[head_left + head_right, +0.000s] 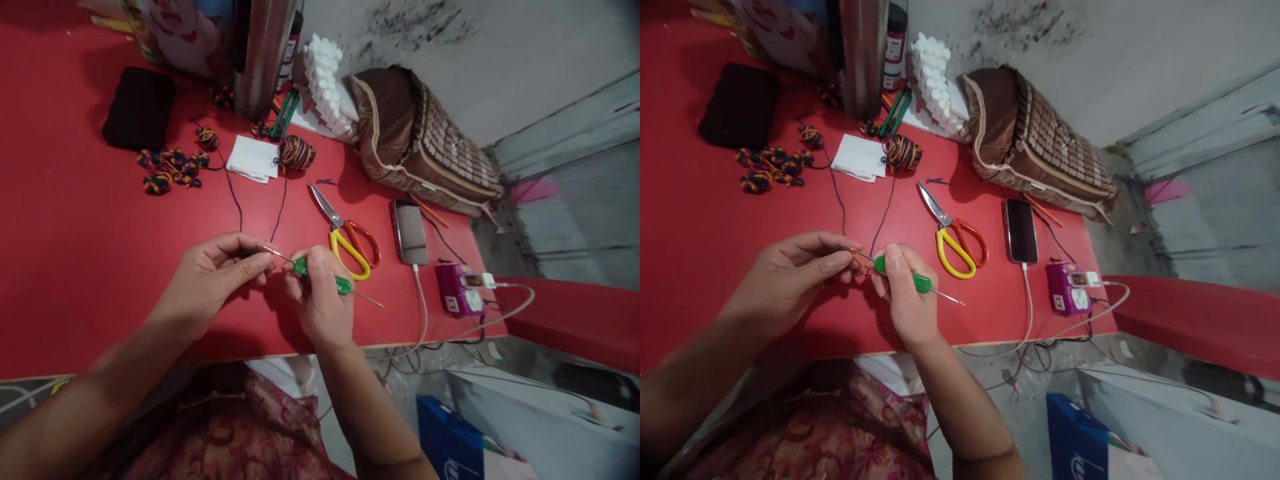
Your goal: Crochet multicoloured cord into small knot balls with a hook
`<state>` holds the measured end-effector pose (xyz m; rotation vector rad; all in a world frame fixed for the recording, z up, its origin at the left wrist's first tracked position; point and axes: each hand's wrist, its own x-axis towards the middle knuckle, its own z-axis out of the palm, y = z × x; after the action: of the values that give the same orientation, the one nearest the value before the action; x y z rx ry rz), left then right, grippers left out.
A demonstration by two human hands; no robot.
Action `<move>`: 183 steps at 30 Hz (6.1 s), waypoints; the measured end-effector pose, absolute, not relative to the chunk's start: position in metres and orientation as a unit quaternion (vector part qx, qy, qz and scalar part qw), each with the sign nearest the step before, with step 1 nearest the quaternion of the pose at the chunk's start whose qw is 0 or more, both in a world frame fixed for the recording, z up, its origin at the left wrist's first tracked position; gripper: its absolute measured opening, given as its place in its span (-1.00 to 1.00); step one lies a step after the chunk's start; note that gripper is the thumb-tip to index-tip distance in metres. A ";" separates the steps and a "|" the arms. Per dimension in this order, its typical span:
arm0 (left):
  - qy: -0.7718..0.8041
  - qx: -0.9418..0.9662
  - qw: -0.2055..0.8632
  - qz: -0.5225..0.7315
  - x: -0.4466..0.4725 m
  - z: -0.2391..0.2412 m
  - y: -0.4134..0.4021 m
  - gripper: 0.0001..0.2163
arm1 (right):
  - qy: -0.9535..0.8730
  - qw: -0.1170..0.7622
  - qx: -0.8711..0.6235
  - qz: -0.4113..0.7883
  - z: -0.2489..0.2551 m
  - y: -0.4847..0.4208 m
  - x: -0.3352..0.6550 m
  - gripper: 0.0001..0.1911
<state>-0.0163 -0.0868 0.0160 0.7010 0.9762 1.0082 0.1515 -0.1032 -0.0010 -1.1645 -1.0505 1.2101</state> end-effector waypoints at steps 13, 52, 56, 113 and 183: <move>0.433 0.354 0.717 0.415 -0.013 0.025 -0.061 -0.82 | -0.486 0.494 -0.503 0.517 0.025 -0.080 0.161 -0.42; 0.431 0.048 0.748 0.503 -0.020 0.015 -0.034 -0.66 | -0.503 0.260 -0.647 0.511 0.034 -0.067 0.272 -0.52; 0.427 0.048 0.748 0.506 -0.017 0.013 -0.035 -0.67 | -0.419 0.338 -0.412 0.736 0.031 -0.120 0.241 -0.46; 0.366 0.191 0.808 0.421 -0.017 0.002 -0.050 -0.78 | -0.553 0.492 -0.495 0.455 0.017 -0.067 0.172 -0.79; 0.379 0.232 0.805 0.392 -0.020 0.004 -0.052 -0.77 | -0.464 0.432 -0.455 0.626 0.010 -0.035 0.178 -0.52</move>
<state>-0.0198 -0.0522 0.0042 0.4973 0.8119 0.8384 0.1781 -0.0347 0.0095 -1.1332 -1.1553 1.5597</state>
